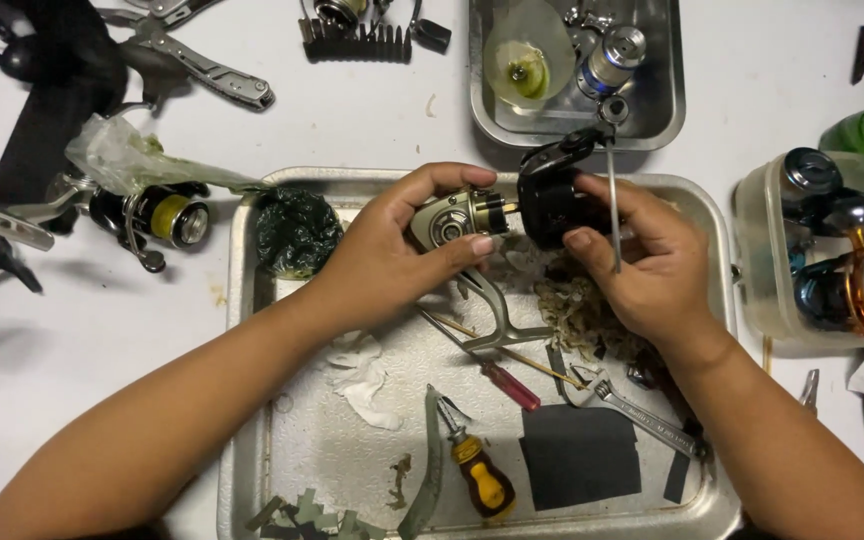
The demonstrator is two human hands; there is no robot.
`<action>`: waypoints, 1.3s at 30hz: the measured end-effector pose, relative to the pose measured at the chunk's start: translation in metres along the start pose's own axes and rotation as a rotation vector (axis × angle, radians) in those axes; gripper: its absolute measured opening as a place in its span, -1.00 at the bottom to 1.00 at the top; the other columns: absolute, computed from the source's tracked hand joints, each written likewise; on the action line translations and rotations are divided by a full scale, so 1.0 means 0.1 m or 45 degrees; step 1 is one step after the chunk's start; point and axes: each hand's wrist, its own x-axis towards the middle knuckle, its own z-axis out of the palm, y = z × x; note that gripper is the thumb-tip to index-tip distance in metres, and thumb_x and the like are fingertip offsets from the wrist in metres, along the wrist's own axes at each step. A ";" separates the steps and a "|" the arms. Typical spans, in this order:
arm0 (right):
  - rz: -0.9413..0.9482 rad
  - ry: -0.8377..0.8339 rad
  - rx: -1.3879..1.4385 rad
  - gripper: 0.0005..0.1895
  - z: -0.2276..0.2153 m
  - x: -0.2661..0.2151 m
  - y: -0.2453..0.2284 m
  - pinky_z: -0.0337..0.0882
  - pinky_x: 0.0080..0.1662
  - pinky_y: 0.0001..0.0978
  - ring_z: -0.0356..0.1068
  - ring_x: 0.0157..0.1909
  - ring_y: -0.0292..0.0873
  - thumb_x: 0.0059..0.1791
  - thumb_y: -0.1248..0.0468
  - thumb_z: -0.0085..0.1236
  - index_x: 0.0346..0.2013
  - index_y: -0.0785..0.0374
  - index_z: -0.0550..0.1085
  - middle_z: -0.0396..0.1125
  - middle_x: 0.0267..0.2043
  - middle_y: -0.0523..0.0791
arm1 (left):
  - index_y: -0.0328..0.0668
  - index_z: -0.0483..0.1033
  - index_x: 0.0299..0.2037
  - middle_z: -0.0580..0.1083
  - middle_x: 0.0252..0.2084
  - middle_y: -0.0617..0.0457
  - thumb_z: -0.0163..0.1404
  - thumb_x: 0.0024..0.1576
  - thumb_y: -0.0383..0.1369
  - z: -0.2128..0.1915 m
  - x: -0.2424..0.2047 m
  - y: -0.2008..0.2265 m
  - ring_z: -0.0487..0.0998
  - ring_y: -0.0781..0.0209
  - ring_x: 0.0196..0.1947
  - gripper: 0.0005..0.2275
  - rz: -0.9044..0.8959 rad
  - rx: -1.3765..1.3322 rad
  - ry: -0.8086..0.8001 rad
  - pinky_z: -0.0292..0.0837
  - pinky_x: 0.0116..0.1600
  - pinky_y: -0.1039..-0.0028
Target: Assembling the rotor and body components of a fishing reel using a screwdriver and a small wrench.
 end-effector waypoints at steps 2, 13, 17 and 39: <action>-0.055 0.038 -0.078 -0.56 0.01 0.00 0.00 0.36 -0.09 -0.42 0.32 -0.14 -0.19 0.04 0.20 0.22 0.14 0.40 0.47 0.44 0.11 0.08 | 0.08 0.39 0.14 0.38 0.33 -0.02 0.11 0.06 -0.18 -0.02 0.01 -0.03 0.71 0.22 -0.28 -0.58 -0.004 0.047 0.001 0.70 -0.40 0.68; -0.311 0.081 -0.135 -0.62 0.05 0.04 -0.24 0.50 0.17 -0.14 0.50 0.11 0.12 0.05 0.27 0.17 0.07 0.52 0.48 0.44 0.08 0.19 | 0.11 0.39 0.18 0.56 0.09 -0.13 0.18 -0.02 -0.29 -0.10 0.02 0.00 0.67 0.15 -0.29 -0.50 -0.228 -0.036 -0.036 0.77 -0.30 0.55; -0.363 0.077 -0.116 -0.63 0.04 0.04 -0.29 0.52 0.18 -0.11 0.51 0.10 0.14 0.04 0.27 0.19 0.02 0.53 0.49 0.45 0.05 0.19 | -0.02 0.38 0.19 0.40 0.27 0.03 0.17 0.04 -0.30 -0.15 0.05 -0.10 0.30 0.43 -0.27 -0.52 -0.004 -0.043 -0.081 0.30 -0.16 0.74; 0.181 0.188 0.525 -0.59 0.12 -0.02 0.00 0.48 0.01 -0.25 0.37 0.00 -0.18 0.00 0.39 0.22 0.13 0.51 0.47 0.46 -0.07 0.09 | -0.33 0.37 0.16 0.44 0.07 -0.20 0.27 0.05 -0.37 -0.16 0.14 -0.38 0.46 0.05 0.11 -0.51 0.338 -0.287 -0.015 0.46 0.25 0.21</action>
